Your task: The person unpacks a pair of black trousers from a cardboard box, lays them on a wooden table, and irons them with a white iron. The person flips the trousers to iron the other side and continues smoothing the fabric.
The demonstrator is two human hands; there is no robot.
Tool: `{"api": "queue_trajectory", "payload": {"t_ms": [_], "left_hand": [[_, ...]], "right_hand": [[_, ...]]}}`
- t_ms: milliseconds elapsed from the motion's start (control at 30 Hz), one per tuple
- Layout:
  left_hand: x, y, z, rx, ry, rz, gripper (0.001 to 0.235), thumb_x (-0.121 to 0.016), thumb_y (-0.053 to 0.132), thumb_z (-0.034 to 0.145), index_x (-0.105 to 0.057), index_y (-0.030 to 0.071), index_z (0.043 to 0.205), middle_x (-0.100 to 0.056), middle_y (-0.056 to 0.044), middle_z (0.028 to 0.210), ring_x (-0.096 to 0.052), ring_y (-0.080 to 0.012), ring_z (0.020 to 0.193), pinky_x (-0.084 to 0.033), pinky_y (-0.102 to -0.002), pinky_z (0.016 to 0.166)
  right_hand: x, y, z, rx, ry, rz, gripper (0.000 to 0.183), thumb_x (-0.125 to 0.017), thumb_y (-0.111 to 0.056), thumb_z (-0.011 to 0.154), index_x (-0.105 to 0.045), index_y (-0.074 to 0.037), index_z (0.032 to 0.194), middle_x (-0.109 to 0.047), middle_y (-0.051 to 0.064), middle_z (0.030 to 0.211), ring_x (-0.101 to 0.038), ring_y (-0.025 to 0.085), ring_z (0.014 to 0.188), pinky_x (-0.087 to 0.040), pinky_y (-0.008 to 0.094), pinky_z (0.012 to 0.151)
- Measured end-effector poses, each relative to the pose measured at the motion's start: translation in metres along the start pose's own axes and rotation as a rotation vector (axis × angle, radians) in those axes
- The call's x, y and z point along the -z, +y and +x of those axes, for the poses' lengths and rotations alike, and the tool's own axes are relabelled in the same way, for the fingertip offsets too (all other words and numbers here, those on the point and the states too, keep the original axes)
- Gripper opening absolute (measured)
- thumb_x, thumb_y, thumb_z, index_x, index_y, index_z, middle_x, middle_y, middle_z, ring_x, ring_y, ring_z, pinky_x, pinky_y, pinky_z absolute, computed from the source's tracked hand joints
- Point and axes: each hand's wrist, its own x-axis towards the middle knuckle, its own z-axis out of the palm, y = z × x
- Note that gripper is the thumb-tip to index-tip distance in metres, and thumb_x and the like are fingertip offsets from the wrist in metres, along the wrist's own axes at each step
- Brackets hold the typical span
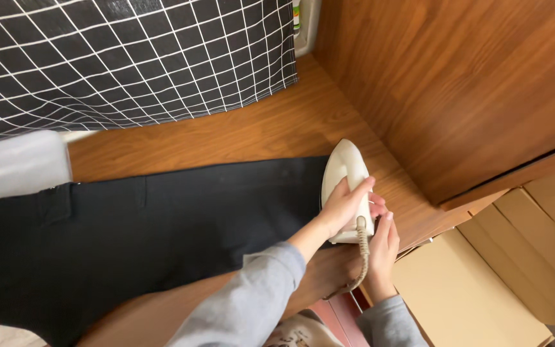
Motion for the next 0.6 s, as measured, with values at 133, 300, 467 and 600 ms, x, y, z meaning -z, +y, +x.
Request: {"api": "queue_trajectory", "payload": {"t_ms": [133, 300, 467, 600], "left_hand": [[0.003, -0.011, 0.010, -0.087, 0.133, 0.214, 0.039, -0.069, 0.039, 0.107, -0.056, 0.003, 0.109, -0.070, -0.015, 0.065, -0.072, -0.0261, 0.049, -0.063, -0.039, 0.043], [0.026, 0.019, -0.016, -0.073, 0.293, 0.434, 0.040, -0.064, 0.039, 0.106, -0.059, -0.001, 0.103, -0.070, -0.014, 0.063, -0.072, -0.0268, 0.051, -0.063, -0.042, 0.048], [0.086, 0.060, -0.058, 0.012, 0.350, 0.457, 0.041, -0.070, 0.038, 0.101, -0.061, -0.001, 0.107, -0.071, -0.013, 0.070, -0.072, -0.0234, 0.050, -0.065, -0.036, 0.046], [0.112, 0.081, -0.087, 0.008, 0.406, 0.493, 0.040, -0.068, 0.039, 0.102, -0.063, 0.000, 0.109, -0.072, -0.011, 0.070, -0.073, -0.0217, 0.050, -0.066, -0.036, 0.047]], "right_hand": [[0.006, 0.029, 0.017, 0.029, -0.063, -0.101, 0.056, -0.032, -0.047, 0.120, -0.067, -0.014, 0.149, -0.066, 0.019, 0.148, -0.052, 0.038, 0.146, -0.038, 0.052, 0.125], [-0.001, 0.065, 0.023, 0.142, -0.067, -0.207, 0.049, -0.036, -0.041, 0.120, -0.071, -0.018, 0.145, -0.068, 0.019, 0.145, -0.055, 0.041, 0.143, -0.040, 0.053, 0.124], [-0.015, 0.104, 0.037, 0.434, -0.008, -0.302, 0.033, -0.052, -0.027, 0.120, -0.079, -0.014, 0.132, -0.074, 0.019, 0.134, -0.064, 0.040, 0.135, -0.050, 0.053, 0.114], [-0.028, 0.124, 0.055, 0.555, 0.024, -0.418, 0.022, -0.070, -0.024, 0.113, -0.082, -0.014, 0.128, -0.076, 0.016, 0.130, -0.067, 0.037, 0.132, -0.052, 0.051, 0.112]]}}
